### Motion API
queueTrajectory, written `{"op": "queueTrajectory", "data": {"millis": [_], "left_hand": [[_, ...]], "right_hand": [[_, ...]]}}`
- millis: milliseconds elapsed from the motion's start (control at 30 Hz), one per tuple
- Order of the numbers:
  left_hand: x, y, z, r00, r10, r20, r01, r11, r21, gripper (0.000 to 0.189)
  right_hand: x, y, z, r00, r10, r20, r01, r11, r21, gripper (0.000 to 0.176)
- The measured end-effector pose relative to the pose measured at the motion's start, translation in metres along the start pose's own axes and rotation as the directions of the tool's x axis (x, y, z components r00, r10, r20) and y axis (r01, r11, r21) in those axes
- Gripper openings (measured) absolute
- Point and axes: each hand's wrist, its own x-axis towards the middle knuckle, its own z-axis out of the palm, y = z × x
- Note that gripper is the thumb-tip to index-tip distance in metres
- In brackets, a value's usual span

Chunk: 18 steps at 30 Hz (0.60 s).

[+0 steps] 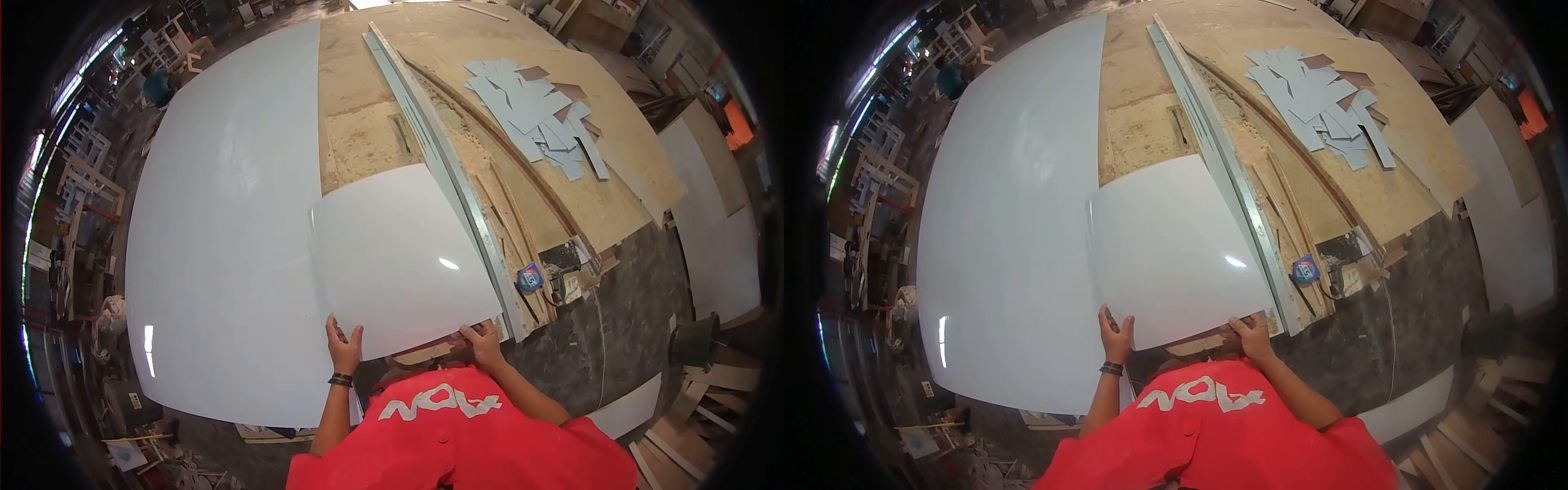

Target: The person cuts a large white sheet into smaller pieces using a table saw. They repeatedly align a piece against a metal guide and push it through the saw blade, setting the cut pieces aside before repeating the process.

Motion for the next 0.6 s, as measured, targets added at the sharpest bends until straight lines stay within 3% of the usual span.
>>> {"op": "queueTrajectory", "data": {"millis": [67,133,167,233,267,300,333,367,400,433,467,533,567,600], "left_hand": [[0.007,0.003,0.006,0.992,0.125,-0.009,-0.123,0.984,0.13,0.074],[0.015,0.004,0.009,0.994,0.109,0.01,-0.11,0.986,0.126,0.074],[0.019,0.005,0.01,0.995,0.097,0.031,-0.1,0.987,0.122,0.075],[0.023,0.009,0.01,0.997,0.039,0.07,-0.051,0.981,0.184,0.075],[0.025,0.012,0.01,0.995,-0.016,0.102,-0.01,0.969,0.245,0.075],[0.026,0.014,0.01,0.994,-0.017,0.104,-0.009,0.968,0.251,0.075],[0.025,0.015,0.011,0.994,-0.041,0.101,0.01,0.957,0.291,0.076],[0.026,0.017,0.012,0.993,-0.062,0.097,0.026,0.943,0.332,0.076],[0.027,0.02,0.014,0.993,-0.063,0.101,0.025,0.941,0.338,0.076],[0.026,0.022,0.017,0.992,-0.072,0.1,0.034,0.941,0.336,0.075],[0.027,0.024,0.019,0.992,-0.079,0.099,0.042,0.941,0.334,0.075],[0.029,0.023,0.025,0.994,-0.058,0.091,0.022,0.933,0.359,0.075],[0.029,0.025,0.028,0.996,-0.038,0.084,0.003,0.926,0.377,0.074],[0.028,0.027,0.03,0.996,-0.04,0.081,0.006,0.924,0.383,0.074]], "right_hand": [[0.001,0.001,-0.002,0.999,0.03,-0.019,-0.029,0.999,0.034,0.025],[0.002,0.0,-0.004,0.967,0.203,-0.155,-0.204,0.979,0.011,0.022],[0.004,0.0,-0.011,0.966,0.206,-0.155,-0.206,0.978,0.011,0.022],[0.008,-0.002,-0.028,0.878,0.464,-0.118,-0.479,0.838,-0.262,0.021],[0.008,-0.008,-0.028,0.877,0.466,-0.119,-0.481,0.838,-0.258,0.021],[0.003,-0.018,-0.027,0.924,0.37,-0.094,-0.357,0.749,-0.559,0.023],[0.001,-0.026,-0.027,0.958,0.285,-0.035,-0.199,0.571,-0.797,0.026],[0.001,-0.03,-0.03,0.957,0.288,-0.037,-0.204,0.575,-0.792,0.026],[0.002,-0.035,-0.035,0.993,0.035,0.115,0.098,0.329,-0.939,0.029],[0.004,-0.039,-0.039,0.93,-0.159,0.332,0.334,-0.013,-0.942,0.034],[0.007,-0.045,-0.04,0.93,-0.159,0.331,0.334,-0.006,-0.943,0.034],[0.017,-0.06,-0.043,0.843,-0.262,0.47,0.44,-0.166,-0.883,0.047],[0.023,-0.064,-0.045,0.843,-0.261,0.471,0.443,-0.16,-0.882,0.047],[0.027,-0.068,-0.047,0.835,-0.237,0.497,0.439,-0.259,-0.861,0.052]]}}
